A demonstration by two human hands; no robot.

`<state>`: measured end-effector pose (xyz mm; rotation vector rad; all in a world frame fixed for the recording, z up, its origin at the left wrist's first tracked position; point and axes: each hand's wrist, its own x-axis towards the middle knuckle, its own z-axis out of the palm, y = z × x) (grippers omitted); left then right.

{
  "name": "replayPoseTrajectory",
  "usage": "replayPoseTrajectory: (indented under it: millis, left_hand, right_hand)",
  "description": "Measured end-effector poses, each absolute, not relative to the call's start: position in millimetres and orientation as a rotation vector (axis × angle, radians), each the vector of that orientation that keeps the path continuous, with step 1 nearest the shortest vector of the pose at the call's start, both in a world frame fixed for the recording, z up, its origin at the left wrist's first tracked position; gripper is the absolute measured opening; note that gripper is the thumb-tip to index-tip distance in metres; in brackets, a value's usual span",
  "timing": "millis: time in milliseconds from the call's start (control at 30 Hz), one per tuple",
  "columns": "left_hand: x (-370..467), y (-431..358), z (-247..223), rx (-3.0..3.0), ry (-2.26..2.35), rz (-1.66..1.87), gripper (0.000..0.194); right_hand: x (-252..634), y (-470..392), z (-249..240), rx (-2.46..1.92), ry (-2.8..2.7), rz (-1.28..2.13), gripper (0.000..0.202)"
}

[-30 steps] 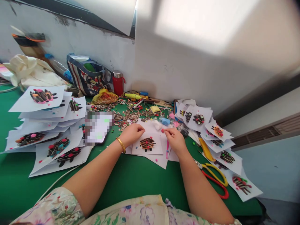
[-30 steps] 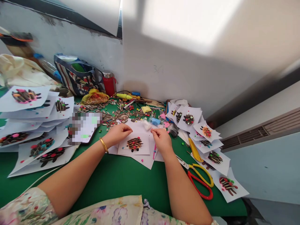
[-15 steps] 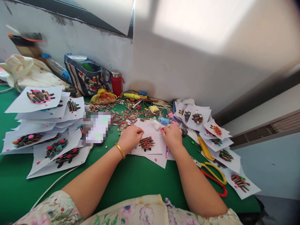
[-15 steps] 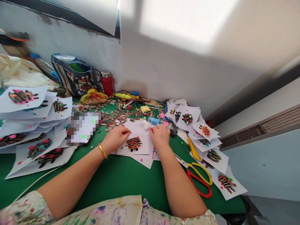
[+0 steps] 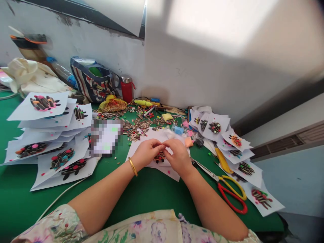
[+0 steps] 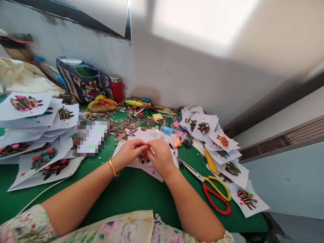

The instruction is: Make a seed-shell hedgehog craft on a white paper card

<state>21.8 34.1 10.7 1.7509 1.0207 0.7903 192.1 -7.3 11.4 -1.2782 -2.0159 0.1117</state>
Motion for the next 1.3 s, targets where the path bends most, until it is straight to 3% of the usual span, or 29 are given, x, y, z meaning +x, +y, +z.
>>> replayPoseTrajectory:
  millis: [367, 600, 1000, 1167, 1300]
  left_hand:
    - [20, 32, 15, 1.873, 1.118, 0.696, 0.035]
    - [19, 34, 17, 2.021, 1.171, 0.793, 0.037]
    - [20, 34, 15, 2.084, 1.231, 0.754, 0.039]
    - [8, 42, 21, 2.305, 1.346, 0.768, 0.034]
    - [-19, 66, 26, 2.403, 1.742, 0.767, 0.035]
  right_hand:
    - [191, -14, 13, -1.381, -2.045, 0.221, 0.017]
    - [229, 14, 4, -1.850, -1.929, -0.172, 0.025]
    - [279, 21, -2, -2.265, -1.687, -0.433, 0.032]
    - [279, 21, -3, -2.248, -1.705, -0.439, 0.024]
    - [279, 18, -3, -2.165, -1.603, -0.498, 0.025]
